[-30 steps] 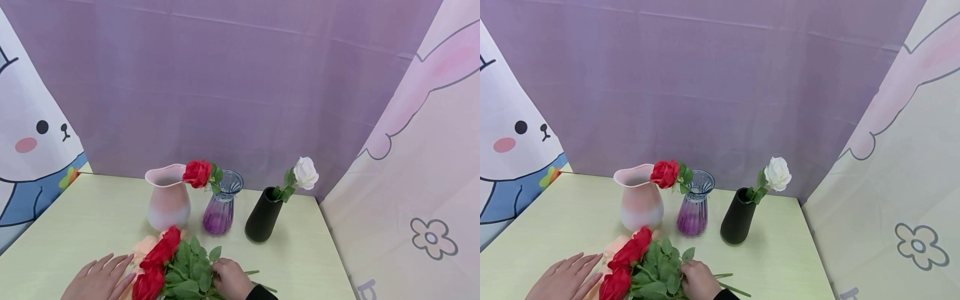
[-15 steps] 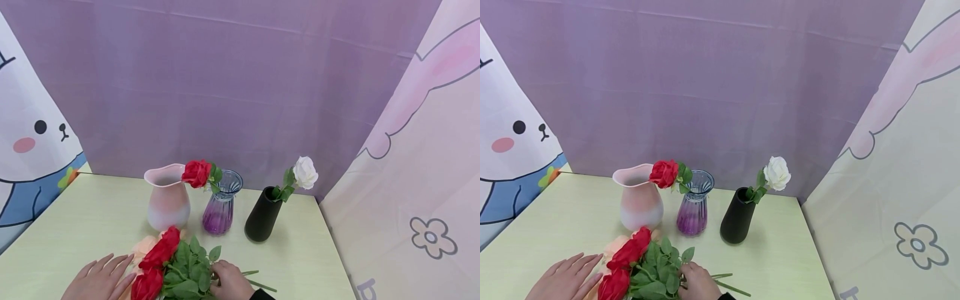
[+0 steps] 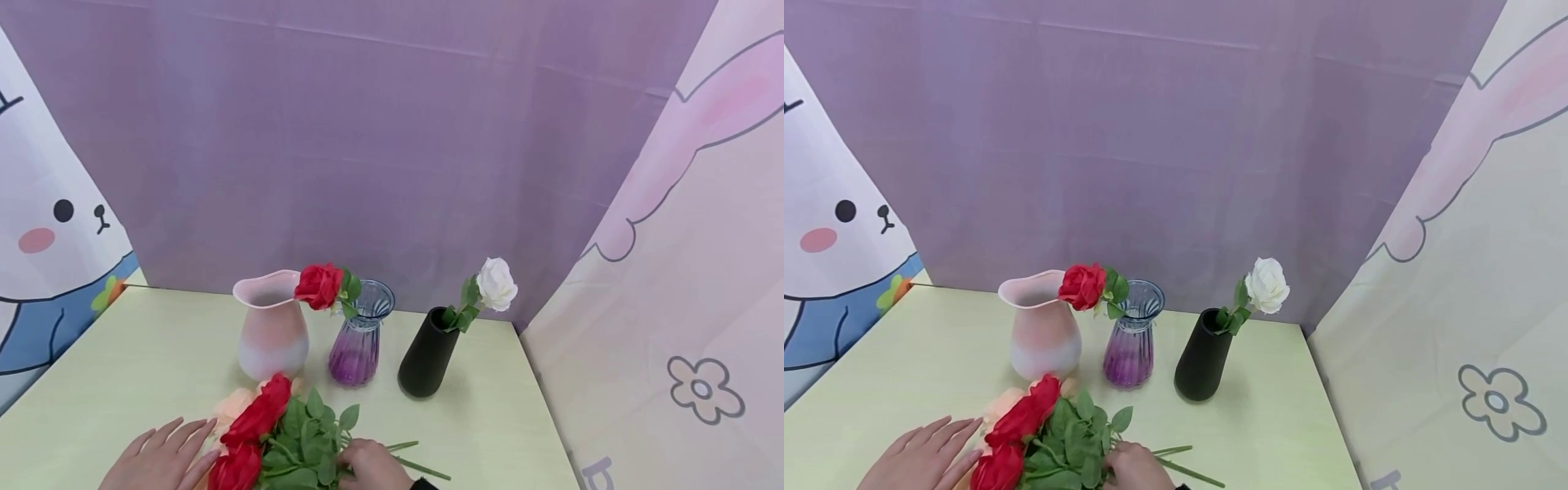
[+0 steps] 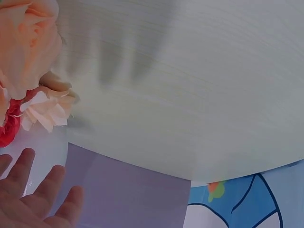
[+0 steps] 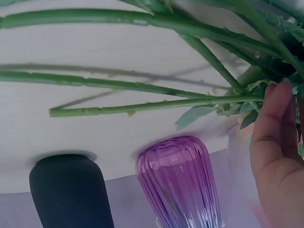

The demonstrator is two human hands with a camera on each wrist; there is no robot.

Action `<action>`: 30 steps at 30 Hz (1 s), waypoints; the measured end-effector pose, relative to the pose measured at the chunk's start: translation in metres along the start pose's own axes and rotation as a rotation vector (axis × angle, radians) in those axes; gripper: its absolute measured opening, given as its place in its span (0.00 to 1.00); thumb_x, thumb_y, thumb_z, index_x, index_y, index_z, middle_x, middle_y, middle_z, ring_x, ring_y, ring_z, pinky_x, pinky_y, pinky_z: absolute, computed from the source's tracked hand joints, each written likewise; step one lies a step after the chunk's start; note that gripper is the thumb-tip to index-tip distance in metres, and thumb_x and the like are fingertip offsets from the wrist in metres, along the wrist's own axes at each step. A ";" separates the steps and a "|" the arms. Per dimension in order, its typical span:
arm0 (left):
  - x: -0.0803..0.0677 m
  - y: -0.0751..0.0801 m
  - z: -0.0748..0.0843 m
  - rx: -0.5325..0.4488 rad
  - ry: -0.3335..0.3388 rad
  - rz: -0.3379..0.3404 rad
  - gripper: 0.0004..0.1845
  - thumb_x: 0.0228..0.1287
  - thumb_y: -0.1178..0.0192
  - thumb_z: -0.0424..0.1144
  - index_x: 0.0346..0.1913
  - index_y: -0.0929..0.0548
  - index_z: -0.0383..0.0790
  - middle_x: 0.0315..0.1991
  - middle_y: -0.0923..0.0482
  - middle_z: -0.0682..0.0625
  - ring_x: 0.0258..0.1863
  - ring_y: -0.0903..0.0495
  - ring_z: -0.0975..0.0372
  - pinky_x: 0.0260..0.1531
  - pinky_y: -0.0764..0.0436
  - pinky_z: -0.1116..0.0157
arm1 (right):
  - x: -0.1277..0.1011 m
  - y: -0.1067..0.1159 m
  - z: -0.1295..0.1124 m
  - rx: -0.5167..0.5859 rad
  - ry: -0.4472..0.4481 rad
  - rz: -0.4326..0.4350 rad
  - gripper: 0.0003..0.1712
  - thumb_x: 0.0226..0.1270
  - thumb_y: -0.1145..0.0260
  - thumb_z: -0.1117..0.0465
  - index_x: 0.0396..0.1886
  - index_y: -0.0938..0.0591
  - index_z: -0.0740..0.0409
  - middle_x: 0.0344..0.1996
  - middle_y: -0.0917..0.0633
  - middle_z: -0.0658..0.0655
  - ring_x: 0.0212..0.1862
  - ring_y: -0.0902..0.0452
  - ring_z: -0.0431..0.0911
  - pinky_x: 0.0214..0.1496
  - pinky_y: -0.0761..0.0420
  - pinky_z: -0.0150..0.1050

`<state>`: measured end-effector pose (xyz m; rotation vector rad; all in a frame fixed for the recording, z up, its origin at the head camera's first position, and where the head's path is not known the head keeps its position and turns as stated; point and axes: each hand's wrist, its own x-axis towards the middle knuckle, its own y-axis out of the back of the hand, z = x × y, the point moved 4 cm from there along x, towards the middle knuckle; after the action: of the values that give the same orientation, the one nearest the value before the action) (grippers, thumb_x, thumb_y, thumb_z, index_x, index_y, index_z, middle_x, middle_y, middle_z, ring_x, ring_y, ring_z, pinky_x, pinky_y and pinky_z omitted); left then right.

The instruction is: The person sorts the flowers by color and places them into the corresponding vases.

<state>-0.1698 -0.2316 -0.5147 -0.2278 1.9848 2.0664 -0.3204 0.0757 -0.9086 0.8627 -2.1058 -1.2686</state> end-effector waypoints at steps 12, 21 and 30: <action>-0.007 0.003 -0.002 0.097 -0.089 0.025 0.43 0.61 0.48 0.71 0.69 0.28 0.42 0.63 0.25 0.44 0.63 0.30 0.38 0.60 0.31 0.34 | 0.002 0.004 -0.035 -0.173 0.167 -0.068 0.22 0.66 0.50 0.25 0.32 0.18 0.28 0.26 0.24 0.30 0.30 0.30 0.24 0.32 0.29 0.23; 0.010 -0.019 -0.020 0.143 -0.108 0.131 0.45 0.64 0.58 0.75 0.76 0.38 0.51 0.73 0.34 0.46 0.71 0.42 0.36 0.67 0.44 0.31 | 0.010 -0.037 -0.018 -0.232 0.072 -0.065 0.09 0.62 0.38 0.33 0.32 0.22 0.26 0.25 0.25 0.31 0.29 0.31 0.26 0.28 0.29 0.26; -0.002 0.022 -0.001 0.085 -0.040 0.150 0.44 0.66 0.59 0.74 0.68 0.26 0.41 0.61 0.23 0.42 0.61 0.28 0.39 0.60 0.31 0.34 | 0.006 -0.014 -0.021 -0.141 0.009 -0.009 0.13 0.65 0.37 0.39 0.24 0.28 0.30 0.23 0.30 0.33 0.24 0.37 0.28 0.23 0.39 0.28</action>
<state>-0.1749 -0.2334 -0.4934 -0.0212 2.1181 2.0509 -0.3062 0.0548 -0.9119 0.8152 -1.9802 -1.3969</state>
